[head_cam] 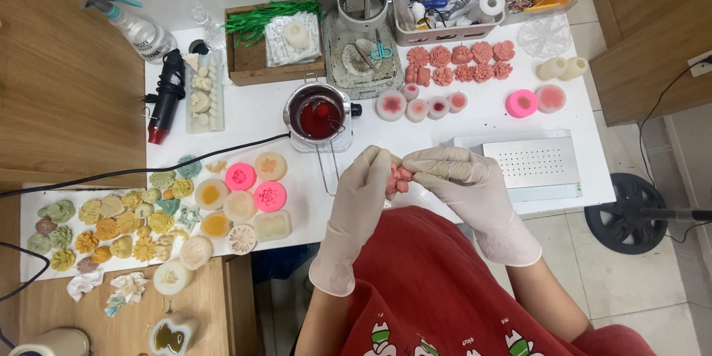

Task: The recorder is removing rose-shaped decorative soaps from silicone molds and arranging them on a production table.

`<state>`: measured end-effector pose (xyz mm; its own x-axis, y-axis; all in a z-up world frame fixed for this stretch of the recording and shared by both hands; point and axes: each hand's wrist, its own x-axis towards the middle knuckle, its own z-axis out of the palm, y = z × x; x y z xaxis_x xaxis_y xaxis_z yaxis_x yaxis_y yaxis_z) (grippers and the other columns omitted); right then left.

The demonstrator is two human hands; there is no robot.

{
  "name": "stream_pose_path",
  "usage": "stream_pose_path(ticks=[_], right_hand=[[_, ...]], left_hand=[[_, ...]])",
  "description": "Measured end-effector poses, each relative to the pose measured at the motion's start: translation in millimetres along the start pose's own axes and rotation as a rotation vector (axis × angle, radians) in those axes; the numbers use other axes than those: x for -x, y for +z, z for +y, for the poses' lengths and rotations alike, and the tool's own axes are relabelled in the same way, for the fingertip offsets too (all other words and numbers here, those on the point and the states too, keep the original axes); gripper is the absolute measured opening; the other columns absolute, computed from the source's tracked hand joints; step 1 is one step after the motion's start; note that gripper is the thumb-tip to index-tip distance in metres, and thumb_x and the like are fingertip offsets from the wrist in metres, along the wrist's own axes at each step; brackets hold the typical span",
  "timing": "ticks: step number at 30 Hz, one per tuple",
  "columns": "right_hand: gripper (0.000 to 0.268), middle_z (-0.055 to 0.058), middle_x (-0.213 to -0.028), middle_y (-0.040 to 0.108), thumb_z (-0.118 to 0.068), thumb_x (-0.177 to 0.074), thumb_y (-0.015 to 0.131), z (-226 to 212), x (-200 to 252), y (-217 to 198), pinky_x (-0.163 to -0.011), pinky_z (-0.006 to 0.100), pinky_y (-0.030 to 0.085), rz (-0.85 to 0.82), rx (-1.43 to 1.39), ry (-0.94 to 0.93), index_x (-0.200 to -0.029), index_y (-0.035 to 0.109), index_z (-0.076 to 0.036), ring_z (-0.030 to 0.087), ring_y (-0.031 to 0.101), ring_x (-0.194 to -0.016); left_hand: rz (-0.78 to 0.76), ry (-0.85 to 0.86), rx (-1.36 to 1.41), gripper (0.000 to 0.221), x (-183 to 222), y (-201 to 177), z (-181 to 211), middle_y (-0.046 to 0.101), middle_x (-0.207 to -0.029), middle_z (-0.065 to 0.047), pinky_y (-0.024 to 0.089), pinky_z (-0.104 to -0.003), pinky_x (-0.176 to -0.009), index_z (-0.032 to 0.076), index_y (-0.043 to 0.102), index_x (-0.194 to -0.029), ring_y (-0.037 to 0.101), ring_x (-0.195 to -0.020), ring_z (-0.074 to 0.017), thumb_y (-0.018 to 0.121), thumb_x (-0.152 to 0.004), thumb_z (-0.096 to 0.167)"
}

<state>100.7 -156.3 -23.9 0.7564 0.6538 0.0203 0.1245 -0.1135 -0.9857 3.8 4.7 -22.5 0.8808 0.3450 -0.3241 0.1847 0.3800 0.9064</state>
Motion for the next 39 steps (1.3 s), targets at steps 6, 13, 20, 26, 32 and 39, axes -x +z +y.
stream_pose_path(ticks=[6,13,20,26,32,39], right_hand=[[0.029,0.007,-0.113,0.077,0.006,-0.082,0.075,-3,-1,3,-0.091,0.028,0.061,-0.027,-0.017,0.075,-0.108,0.079,-0.004,0.013,0.073,-0.100],[0.038,0.007,-0.128,0.073,-0.002,-0.093,0.072,35,-9,10,-0.100,0.029,0.056,0.070,-0.216,0.104,-0.130,0.071,-0.005,0.013,0.068,-0.111],[0.091,0.017,-0.146,0.052,-0.014,-0.064,0.092,13,-17,19,-0.107,0.042,0.044,0.011,0.496,-0.256,-0.145,0.051,-0.006,0.036,0.055,-0.129],[0.069,0.010,-0.137,0.064,-0.016,-0.075,0.089,39,-21,7,-0.102,0.040,0.050,-0.023,0.598,-0.218,-0.137,0.061,-0.014,0.032,0.063,-0.121],[0.068,0.011,-0.127,0.068,-0.017,-0.075,0.086,41,-25,-6,-0.096,0.039,0.053,-0.057,0.585,-0.103,-0.138,0.061,-0.012,0.033,0.066,-0.111],[0.059,0.011,-0.116,0.070,-0.022,-0.073,0.087,43,-21,-31,-0.093,0.040,0.053,-0.039,0.621,0.022,-0.127,0.065,-0.010,0.033,0.066,-0.106]], left_hand=[[-0.004,0.006,0.028,0.029,-3,-2,-1,0.066,-0.082,-0.004,0.048,-0.024,-0.067,0.001,0.059,-0.092,0.054,-0.071,-0.0067,0.044,-0.107,0.021],[0.055,0.016,0.060,0.026,-15,1,-12,0.067,-0.093,-0.006,0.049,-0.026,-0.073,0.000,0.063,-0.105,0.058,-0.078,-0.0086,0.047,-0.106,0.020],[0.070,0.009,0.335,0.031,-49,-9,-69,0.069,-0.109,-0.005,0.057,-0.031,-0.089,-0.001,0.060,-0.126,0.067,-0.091,-0.0124,0.052,-0.104,0.019],[0.035,-0.020,0.293,0.034,-53,-8,-82,0.069,-0.110,-0.007,0.055,-0.032,-0.092,-0.004,0.063,-0.129,0.065,-0.096,-0.0129,0.055,-0.106,0.021],[0.038,-0.184,0.220,0.039,-60,-1,-87,0.070,-0.114,-0.006,0.054,-0.030,-0.098,0.000,0.064,-0.127,0.068,-0.104,-0.0140,0.052,-0.104,0.029],[-0.025,-0.272,0.165,0.042,-70,16,-114,0.069,-0.119,-0.008,0.053,-0.032,-0.099,0.000,0.064,-0.129,0.068,-0.107,-0.0159,0.053,-0.103,0.031]])
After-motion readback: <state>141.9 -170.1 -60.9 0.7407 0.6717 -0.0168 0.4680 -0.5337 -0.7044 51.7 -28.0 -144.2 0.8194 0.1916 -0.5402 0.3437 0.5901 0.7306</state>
